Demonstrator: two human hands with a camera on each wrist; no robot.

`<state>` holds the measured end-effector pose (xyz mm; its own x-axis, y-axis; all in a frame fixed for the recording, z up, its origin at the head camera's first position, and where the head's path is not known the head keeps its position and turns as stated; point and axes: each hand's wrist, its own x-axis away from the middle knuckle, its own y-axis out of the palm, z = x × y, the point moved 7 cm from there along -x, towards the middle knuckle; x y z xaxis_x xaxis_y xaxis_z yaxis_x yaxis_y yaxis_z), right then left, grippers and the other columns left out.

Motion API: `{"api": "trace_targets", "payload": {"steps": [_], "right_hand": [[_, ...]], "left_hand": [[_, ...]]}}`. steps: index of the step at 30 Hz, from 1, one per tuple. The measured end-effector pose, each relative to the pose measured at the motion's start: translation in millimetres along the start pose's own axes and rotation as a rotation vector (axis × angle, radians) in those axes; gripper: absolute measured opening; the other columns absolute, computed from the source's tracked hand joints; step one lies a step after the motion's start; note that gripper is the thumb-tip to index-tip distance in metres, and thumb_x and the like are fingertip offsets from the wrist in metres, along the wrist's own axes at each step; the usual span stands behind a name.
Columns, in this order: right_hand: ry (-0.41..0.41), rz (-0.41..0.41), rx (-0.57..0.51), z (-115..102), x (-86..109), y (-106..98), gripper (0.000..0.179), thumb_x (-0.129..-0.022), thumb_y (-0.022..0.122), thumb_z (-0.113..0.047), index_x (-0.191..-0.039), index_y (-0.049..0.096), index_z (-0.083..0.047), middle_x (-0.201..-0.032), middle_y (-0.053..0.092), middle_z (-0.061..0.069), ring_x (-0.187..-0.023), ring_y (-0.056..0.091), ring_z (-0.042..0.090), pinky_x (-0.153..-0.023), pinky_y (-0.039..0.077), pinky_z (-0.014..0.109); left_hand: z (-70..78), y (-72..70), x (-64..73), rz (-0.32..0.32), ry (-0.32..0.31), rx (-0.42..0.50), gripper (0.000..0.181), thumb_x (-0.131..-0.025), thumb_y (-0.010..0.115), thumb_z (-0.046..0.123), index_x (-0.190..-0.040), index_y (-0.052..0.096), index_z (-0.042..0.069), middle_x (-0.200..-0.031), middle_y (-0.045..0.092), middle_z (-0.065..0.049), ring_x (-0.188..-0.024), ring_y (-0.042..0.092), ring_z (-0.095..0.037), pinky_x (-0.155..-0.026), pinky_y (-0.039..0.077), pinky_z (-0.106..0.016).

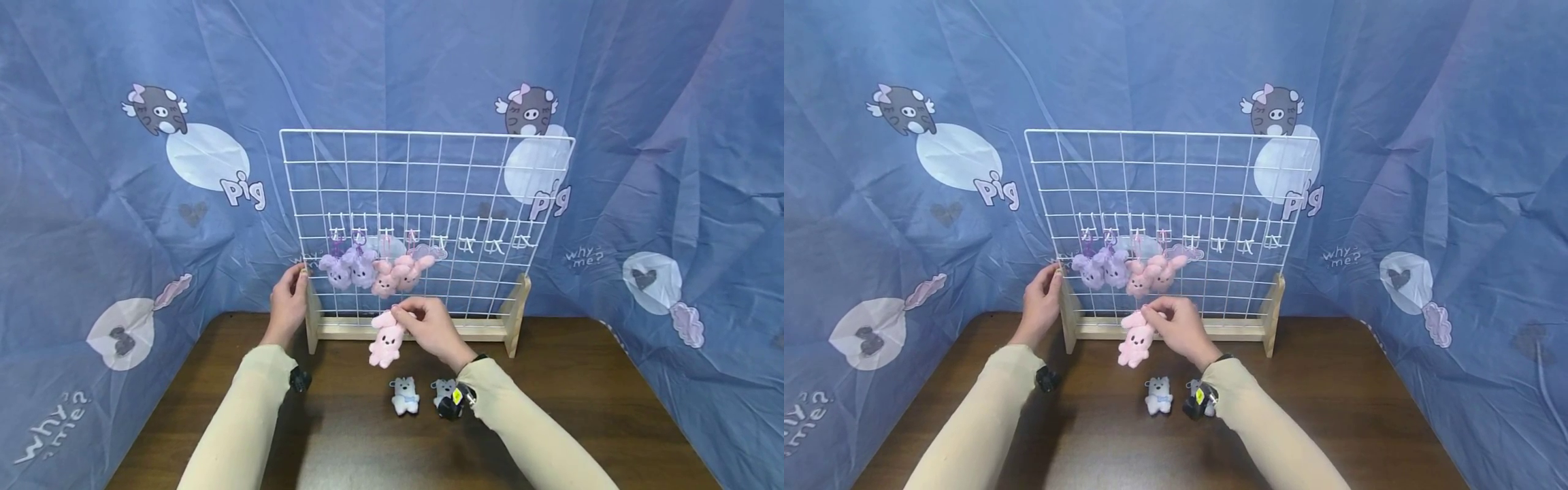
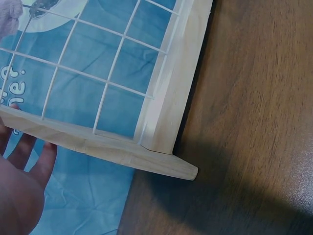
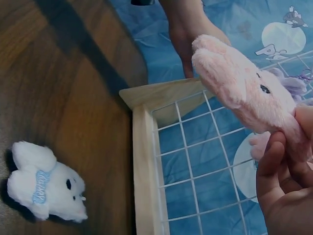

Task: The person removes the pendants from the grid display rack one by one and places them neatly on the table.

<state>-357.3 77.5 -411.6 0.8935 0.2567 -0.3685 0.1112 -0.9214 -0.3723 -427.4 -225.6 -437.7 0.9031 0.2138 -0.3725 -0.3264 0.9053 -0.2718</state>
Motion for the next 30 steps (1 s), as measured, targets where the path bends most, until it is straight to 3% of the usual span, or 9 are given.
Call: {"api": "trace_targets", "payload": {"steps": [7, 12, 19, 24, 30], "right_hand": [[0.037, -0.066, 0.004, 10.1, 3.6, 13.6, 0.014, -0.1, 0.073, -0.02, -0.098, 0.082, -0.008, -0.075, 0.069, 0.002, -0.063, 0.057, 0.008, -0.056, 0.05, 0.024], [0.057, -0.096, -0.003, 17.2, 6.6, 24.0, 0.012, -0.099, 0.074, -0.015, -0.098, 0.081, -0.006, -0.079, 0.072, 0.004, -0.064, 0.063, 0.019, -0.057, 0.053, 0.024], [0.057, -0.144, 0.011, 27.4, 16.8, 40.7, 0.011, -0.099, 0.074, -0.013, -0.098, 0.082, -0.006, -0.083, 0.073, 0.003, -0.063, 0.061, 0.011, -0.057, 0.054, 0.025], [0.067, -0.169, 0.042, 35.0, 23.1, 52.0, 0.011, -0.098, 0.074, -0.014, -0.098, 0.083, -0.008, -0.081, 0.072, 0.0, -0.06, 0.061, 0.013, -0.055, 0.052, 0.024], [0.079, -0.17, 0.03, 41.7, 26.1, 61.8, 0.011, -0.098, 0.074, -0.011, -0.097, 0.082, -0.002, -0.087, 0.075, 0.006, -0.062, 0.065, 0.015, -0.057, 0.055, 0.024]], "left_hand": [[-0.9, 0.3, 0.4, -0.003, -0.003, -0.003, 0.04, -0.113, 0.049, 0.026, -0.145, 0.058, 0.004, -0.136, 0.066, -0.019, -0.124, 0.059, -0.031, -0.106, 0.046, -0.047], [-1.2, 0.6, 0.0, -0.005, -0.005, 0.0, 0.04, -0.113, 0.049, 0.027, -0.146, 0.057, 0.005, -0.137, 0.065, -0.019, -0.125, 0.059, -0.03, -0.107, 0.046, -0.047], [-0.8, 0.1, 0.1, -0.001, 0.003, -0.004, 0.039, -0.113, 0.049, 0.025, -0.145, 0.058, 0.004, -0.135, 0.067, -0.019, -0.122, 0.06, -0.03, -0.105, 0.046, -0.046], [-0.7, -0.1, 0.6, 0.0, 0.006, -0.01, 0.038, -0.113, 0.049, 0.025, -0.145, 0.058, 0.004, -0.135, 0.068, -0.019, -0.122, 0.06, -0.03, -0.104, 0.046, -0.045], [0.2, -0.2, -0.3, 0.008, 0.01, -0.015, 0.038, -0.113, 0.049, 0.025, -0.143, 0.059, 0.005, -0.133, 0.069, -0.018, -0.12, 0.061, -0.029, -0.103, 0.046, -0.044]]}}
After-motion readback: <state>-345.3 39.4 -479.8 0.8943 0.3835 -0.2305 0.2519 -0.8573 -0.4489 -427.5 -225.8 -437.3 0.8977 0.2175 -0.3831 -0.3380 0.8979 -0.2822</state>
